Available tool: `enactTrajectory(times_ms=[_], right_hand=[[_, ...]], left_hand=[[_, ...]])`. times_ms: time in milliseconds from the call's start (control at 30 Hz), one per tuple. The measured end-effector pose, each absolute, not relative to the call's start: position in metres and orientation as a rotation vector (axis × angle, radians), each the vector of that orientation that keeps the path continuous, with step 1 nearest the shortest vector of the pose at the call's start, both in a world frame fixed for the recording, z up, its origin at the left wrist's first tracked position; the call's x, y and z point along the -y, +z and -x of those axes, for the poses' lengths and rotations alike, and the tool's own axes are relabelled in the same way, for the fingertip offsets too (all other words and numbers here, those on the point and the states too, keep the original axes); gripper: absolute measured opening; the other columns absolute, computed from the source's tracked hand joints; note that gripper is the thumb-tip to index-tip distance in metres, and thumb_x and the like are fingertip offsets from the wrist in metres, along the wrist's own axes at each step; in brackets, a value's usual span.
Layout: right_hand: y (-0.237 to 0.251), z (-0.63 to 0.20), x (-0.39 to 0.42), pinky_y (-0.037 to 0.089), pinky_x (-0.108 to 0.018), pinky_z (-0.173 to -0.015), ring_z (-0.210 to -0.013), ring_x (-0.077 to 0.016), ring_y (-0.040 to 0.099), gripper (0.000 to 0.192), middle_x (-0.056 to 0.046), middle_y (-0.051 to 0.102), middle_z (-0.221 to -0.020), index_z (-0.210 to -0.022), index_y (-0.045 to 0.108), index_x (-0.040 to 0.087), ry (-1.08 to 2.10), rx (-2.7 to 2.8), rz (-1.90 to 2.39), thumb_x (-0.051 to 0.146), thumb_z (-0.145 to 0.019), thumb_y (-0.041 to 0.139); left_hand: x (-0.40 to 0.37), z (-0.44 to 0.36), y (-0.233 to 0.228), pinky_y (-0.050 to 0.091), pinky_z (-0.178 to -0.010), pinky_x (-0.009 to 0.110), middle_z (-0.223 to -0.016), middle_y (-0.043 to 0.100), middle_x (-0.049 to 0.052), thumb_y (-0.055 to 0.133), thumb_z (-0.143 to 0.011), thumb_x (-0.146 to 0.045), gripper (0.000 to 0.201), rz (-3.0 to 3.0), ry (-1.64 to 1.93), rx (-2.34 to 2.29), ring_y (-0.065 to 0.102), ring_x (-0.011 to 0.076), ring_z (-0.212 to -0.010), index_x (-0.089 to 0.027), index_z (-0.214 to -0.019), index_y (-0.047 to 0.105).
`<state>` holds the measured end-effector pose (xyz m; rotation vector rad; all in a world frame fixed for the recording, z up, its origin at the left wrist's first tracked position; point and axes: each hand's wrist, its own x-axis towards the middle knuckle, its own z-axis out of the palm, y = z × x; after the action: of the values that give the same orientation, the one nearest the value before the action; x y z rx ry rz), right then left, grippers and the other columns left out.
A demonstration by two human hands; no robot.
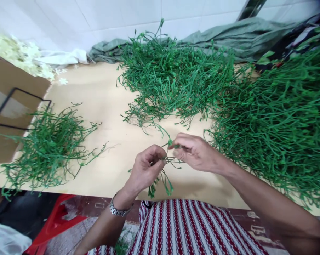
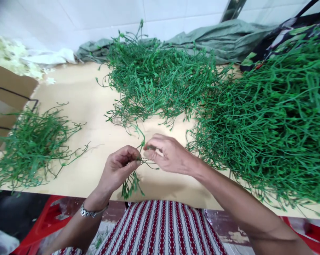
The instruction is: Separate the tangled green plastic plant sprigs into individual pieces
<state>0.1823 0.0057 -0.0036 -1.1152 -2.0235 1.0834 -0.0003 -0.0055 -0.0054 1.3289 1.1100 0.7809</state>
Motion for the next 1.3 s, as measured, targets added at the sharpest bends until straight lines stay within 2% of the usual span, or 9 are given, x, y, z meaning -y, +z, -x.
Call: enactTrajectory(times_ms=[133, 233, 367, 467, 600, 700, 933, 1167, 1300], right_hand=[[-0.014, -0.176, -0.005, 0.037, -0.021, -0.056, -0.067, -0.0105, 0.049, 0.019, -0.002, 0.055, -0.079, -0.089, 0.059, 0.014, 1.441, 2.018, 1.043, 0.029, -0.084, 0.049], [-0.018, -0.173, 0.0, 0.038, -0.022, -0.06, -0.069, -0.0113, 0.049, 0.014, -0.001, 0.056, -0.075, -0.087, 0.057, 0.014, 1.531, 2.007, 1.071, 0.023, -0.084, 0.047], [-0.016, -0.173, 0.005, 0.03, -0.021, -0.054, -0.059, -0.0096, 0.042, 0.019, 0.001, 0.047, -0.063, -0.071, 0.051, 0.014, 1.349, 2.17, 1.183, 0.022, -0.086, 0.042], [-0.013, -0.175, 0.006, 0.024, -0.022, -0.052, -0.056, -0.0091, 0.036, 0.022, 0.003, 0.04, -0.059, -0.066, 0.044, 0.015, 1.159, 2.326, 1.172, 0.022, -0.087, 0.04], [-0.006, -0.179, 0.009, 0.02, -0.023, -0.051, -0.052, -0.0089, 0.03, 0.02, 0.003, 0.037, -0.056, -0.065, 0.044, 0.016, 1.064, 2.495, 1.056, 0.017, -0.084, 0.04], [0.001, -0.182, 0.014, 0.019, -0.024, -0.05, -0.051, -0.0092, 0.027, 0.02, 0.003, 0.037, -0.053, -0.061, 0.044, 0.016, 1.004, 2.557, 0.881, 0.011, -0.08, 0.04], [0.007, -0.186, 0.022, 0.028, -0.023, -0.053, -0.054, -0.0095, 0.036, 0.024, 0.0, 0.046, -0.056, -0.063, 0.048, 0.016, 0.96, 2.404, 0.693, 0.015, -0.085, 0.039], [0.005, -0.185, 0.025, 0.03, -0.022, -0.052, -0.054, -0.0087, 0.039, 0.038, -0.001, 0.047, -0.057, -0.056, 0.048, 0.014, 1.225, 2.256, 0.762, 0.026, -0.09, 0.035], [0.001, -0.183, 0.02, 0.025, -0.019, -0.045, -0.047, -0.0061, 0.035, 0.043, 0.003, 0.039, -0.054, -0.069, 0.059, 0.011, 1.502, 2.057, 0.912, 0.039, -0.091, 0.035]], left_hand=[[0.008, -0.004, -0.01, 0.032, -0.05, 0.02, -0.058, 0.048, -0.002, 0.055, -0.07, -0.01, 0.006, -1.357, 0.842, -1.139, 0.04, 0.0076, -0.052, -0.015, -0.067, 0.052], [0.01, -0.007, -0.014, 0.035, -0.052, 0.02, -0.06, 0.05, -0.001, 0.054, -0.072, -0.011, 0.005, -1.391, 0.869, -1.163, 0.043, 0.008, -0.055, -0.014, -0.068, 0.053], [0.011, -0.006, -0.016, 0.035, -0.052, 0.019, -0.061, 0.05, -0.002, 0.051, -0.076, -0.012, 0.004, -1.489, 0.804, -1.161, 0.043, 0.0076, -0.055, -0.014, -0.073, 0.053], [0.009, -0.001, -0.012, 0.032, -0.049, 0.019, -0.059, 0.048, -0.003, 0.046, -0.079, -0.012, 0.009, -1.686, 0.633, -1.129, 0.04, 0.0068, -0.052, -0.014, -0.079, 0.055], [0.01, 0.006, 0.0, 0.027, -0.046, 0.02, -0.052, 0.038, -0.005, 0.04, -0.081, -0.008, 0.018, -1.981, 0.43, -1.02, 0.034, 0.0062, -0.047, -0.013, -0.069, 0.052], [0.015, 0.011, 0.011, 0.026, -0.047, 0.022, -0.054, 0.037, -0.004, 0.039, -0.08, -0.005, 0.019, -2.109, 0.393, -0.884, 0.034, 0.0067, -0.048, -0.013, -0.067, 0.05], [0.026, 0.014, 0.02, 0.026, -0.047, 0.023, -0.057, 0.039, -0.004, 0.042, -0.078, -0.002, 0.014, -2.224, 0.575, -0.776, 0.033, 0.0072, -0.049, -0.013, -0.074, 0.05], [0.028, 0.013, 0.018, 0.028, -0.047, 0.019, -0.057, 0.043, -0.004, 0.045, -0.079, -0.002, 0.013, -2.143, 0.738, -0.802, 0.037, 0.0053, -0.05, -0.012, -0.076, 0.053], [0.018, 0.012, 0.019, 0.03, -0.047, 0.018, -0.057, 0.046, -0.004, 0.043, -0.082, -0.006, 0.016, -1.893, 0.595, -0.876, 0.036, 0.0043, -0.049, -0.012, -0.074, 0.055]])
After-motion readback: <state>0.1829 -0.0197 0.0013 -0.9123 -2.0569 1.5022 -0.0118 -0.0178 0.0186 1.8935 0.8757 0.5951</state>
